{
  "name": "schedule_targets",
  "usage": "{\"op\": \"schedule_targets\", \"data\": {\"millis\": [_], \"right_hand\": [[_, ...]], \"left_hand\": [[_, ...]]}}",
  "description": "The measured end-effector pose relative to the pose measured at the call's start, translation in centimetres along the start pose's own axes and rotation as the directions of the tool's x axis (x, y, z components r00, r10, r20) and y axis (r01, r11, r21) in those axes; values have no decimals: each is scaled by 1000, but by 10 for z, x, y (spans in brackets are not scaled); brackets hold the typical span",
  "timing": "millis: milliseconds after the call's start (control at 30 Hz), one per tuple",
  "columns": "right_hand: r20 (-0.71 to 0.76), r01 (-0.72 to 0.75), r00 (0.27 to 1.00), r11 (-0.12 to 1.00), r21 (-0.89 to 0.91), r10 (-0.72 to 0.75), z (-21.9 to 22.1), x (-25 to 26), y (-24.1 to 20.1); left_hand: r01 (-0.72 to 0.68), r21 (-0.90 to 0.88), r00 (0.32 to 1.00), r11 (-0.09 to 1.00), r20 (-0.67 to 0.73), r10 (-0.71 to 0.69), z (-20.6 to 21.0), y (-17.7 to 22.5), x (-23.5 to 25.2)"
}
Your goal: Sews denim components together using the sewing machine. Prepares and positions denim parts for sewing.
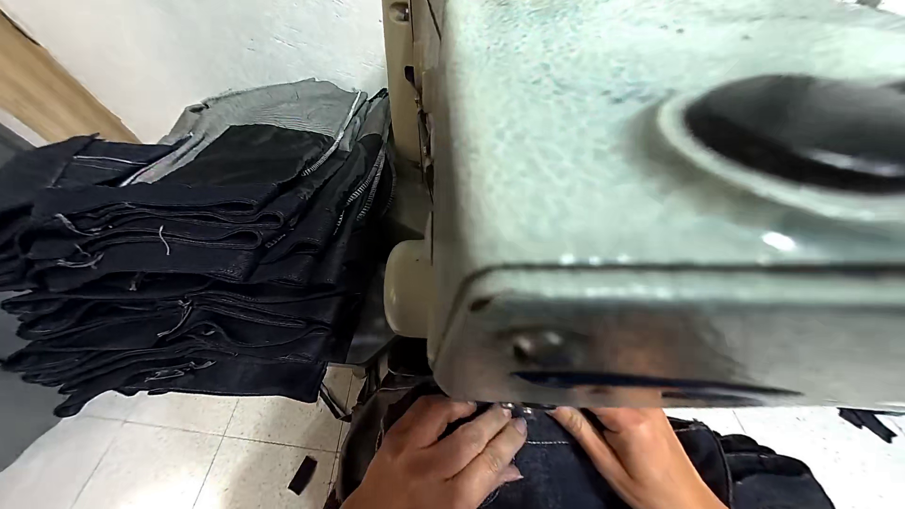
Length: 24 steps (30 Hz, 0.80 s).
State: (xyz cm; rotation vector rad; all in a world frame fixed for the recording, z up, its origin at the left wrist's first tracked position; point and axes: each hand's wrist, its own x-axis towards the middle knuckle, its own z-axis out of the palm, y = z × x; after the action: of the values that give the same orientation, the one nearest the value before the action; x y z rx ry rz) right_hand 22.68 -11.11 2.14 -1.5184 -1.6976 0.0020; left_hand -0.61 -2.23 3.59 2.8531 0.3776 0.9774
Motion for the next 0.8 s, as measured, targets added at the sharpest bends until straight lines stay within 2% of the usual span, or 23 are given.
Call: {"op": "schedule_targets", "data": {"millis": [133, 367, 533, 667, 800], "right_hand": [[77, 20, 997, 997, -74, -15, -9, 2, -7], [170, -16, 985, 998, -56, 25, -20, 5, -15], [115, 10, 993, 998, -57, -3, -12, 5, -12], [46, 23, 999, 997, -76, -19, -5, 3, -6], [19, 6, 1000, 998, -68, -5, 0, 1, -5]], "left_hand": [[-17, -28, 1000, 999, 3, 17, -8, -1, 4], [-18, -143, 999, 990, -37, 13, -13, -9, 4], [15, -237, 1000, 971, -15, -19, -29, -21, 4], [95, -251, 992, 963, -55, -112, -44, -32, 4], [261, -252, 950, 932, -102, -294, -44, -38, 5]]}}
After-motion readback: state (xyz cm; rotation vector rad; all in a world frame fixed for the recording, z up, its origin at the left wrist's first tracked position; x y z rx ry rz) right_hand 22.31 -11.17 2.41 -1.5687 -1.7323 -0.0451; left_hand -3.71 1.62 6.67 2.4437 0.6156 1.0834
